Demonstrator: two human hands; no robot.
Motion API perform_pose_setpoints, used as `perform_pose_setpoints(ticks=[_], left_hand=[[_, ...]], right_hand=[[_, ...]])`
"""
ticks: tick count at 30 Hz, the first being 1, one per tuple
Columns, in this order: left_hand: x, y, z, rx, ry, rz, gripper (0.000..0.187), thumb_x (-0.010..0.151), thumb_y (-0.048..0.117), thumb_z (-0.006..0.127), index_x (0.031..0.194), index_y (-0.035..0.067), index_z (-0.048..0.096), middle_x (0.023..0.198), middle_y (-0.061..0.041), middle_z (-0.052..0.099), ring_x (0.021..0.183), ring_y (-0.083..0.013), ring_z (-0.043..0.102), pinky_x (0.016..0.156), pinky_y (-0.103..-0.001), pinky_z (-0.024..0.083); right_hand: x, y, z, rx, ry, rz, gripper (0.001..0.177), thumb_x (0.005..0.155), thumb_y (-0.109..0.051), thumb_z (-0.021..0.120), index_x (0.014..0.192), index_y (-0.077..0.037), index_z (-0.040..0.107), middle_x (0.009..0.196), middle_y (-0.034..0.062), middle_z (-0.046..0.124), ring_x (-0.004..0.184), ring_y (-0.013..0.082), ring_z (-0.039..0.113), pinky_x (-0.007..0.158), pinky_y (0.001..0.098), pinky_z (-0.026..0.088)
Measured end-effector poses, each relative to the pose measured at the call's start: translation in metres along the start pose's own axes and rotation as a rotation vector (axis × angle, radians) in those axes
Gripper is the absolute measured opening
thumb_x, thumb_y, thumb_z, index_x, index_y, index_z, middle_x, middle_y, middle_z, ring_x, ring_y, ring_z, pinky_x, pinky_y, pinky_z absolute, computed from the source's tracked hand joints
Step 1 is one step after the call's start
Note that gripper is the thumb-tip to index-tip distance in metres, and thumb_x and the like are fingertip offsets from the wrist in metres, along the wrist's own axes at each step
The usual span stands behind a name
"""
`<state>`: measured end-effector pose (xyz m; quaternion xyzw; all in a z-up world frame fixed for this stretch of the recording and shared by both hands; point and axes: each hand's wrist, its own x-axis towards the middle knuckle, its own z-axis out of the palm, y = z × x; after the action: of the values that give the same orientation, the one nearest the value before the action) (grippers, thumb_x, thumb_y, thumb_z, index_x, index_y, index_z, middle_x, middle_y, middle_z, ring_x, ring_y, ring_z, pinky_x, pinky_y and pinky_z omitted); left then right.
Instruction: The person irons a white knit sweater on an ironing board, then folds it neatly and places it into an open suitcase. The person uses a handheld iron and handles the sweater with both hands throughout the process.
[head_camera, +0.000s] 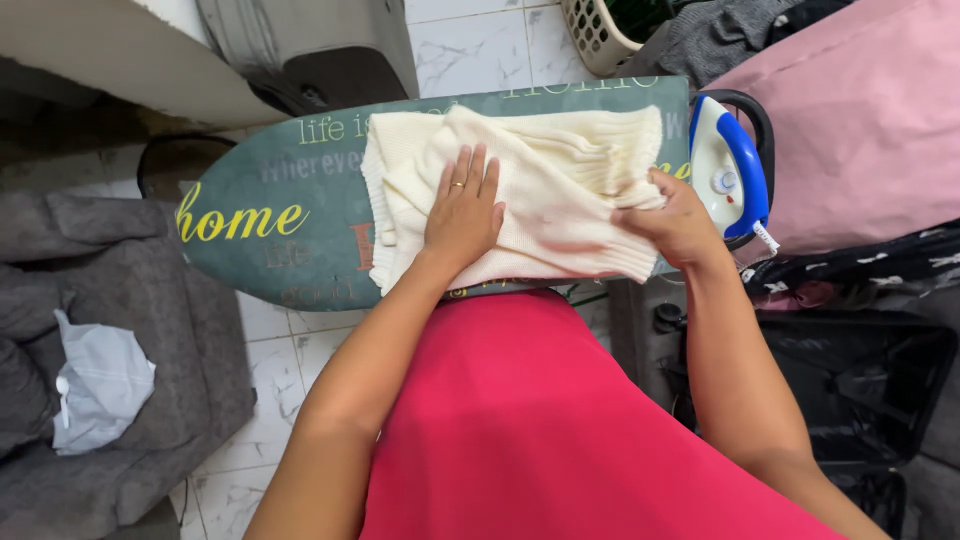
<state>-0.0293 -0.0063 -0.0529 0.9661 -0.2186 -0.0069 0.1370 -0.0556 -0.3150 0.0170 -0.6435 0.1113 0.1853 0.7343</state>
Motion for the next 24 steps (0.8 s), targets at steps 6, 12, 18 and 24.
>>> perform_pose_setpoints(ticks=[6,12,18,24], left_hand=[[-0.008,-0.032,0.019,-0.415,0.096,-0.024,0.058,0.099,0.03,0.061,0.149,0.003,0.05,0.165,-0.019,0.039,0.156,-0.0364,0.033,0.128,-0.047,0.025],[-0.065,-0.087,-0.031,-2.106,0.126,-0.616,0.066,0.1,0.049,0.049,0.144,0.0,0.053,0.133,-0.016,0.065,0.119,-0.0267,0.062,0.099,-0.043,0.053],[-0.095,-0.088,-0.017,-1.609,0.137,-0.84,0.072,0.088,0.037,0.076,0.143,-0.002,0.052,0.108,-0.012,0.071,0.093,-0.0185,0.065,0.075,-0.032,0.05],[-0.099,-0.049,-0.044,-1.1,0.114,-0.915,0.061,0.08,0.036,0.084,0.122,-0.001,0.059,0.105,-0.011,0.07,0.086,-0.0177,0.07,0.07,-0.033,0.058]], right_hand=[[-0.007,-0.048,0.101,-0.558,-0.095,-0.092,0.034,0.079,-0.007,0.072,0.114,-0.006,0.071,0.103,0.0064,0.07,0.092,0.0123,0.064,0.081,0.0298,0.054],[0.01,-0.037,0.217,-0.892,-0.199,-0.132,0.051,0.084,-0.033,0.086,0.121,-0.005,0.065,0.154,0.0175,0.046,0.126,0.0314,0.062,0.099,0.0384,0.051],[0.036,0.024,0.168,-0.821,-0.267,-0.693,0.031,0.095,-0.007,0.069,0.125,-0.005,0.062,0.139,0.0171,0.062,0.139,0.0367,0.057,0.109,0.0436,0.05],[0.088,-0.015,0.163,-1.233,-0.033,-1.02,0.052,0.082,-0.004,0.073,0.133,0.0,0.061,0.142,0.0228,0.059,0.136,0.0451,0.045,0.111,0.053,0.036]])
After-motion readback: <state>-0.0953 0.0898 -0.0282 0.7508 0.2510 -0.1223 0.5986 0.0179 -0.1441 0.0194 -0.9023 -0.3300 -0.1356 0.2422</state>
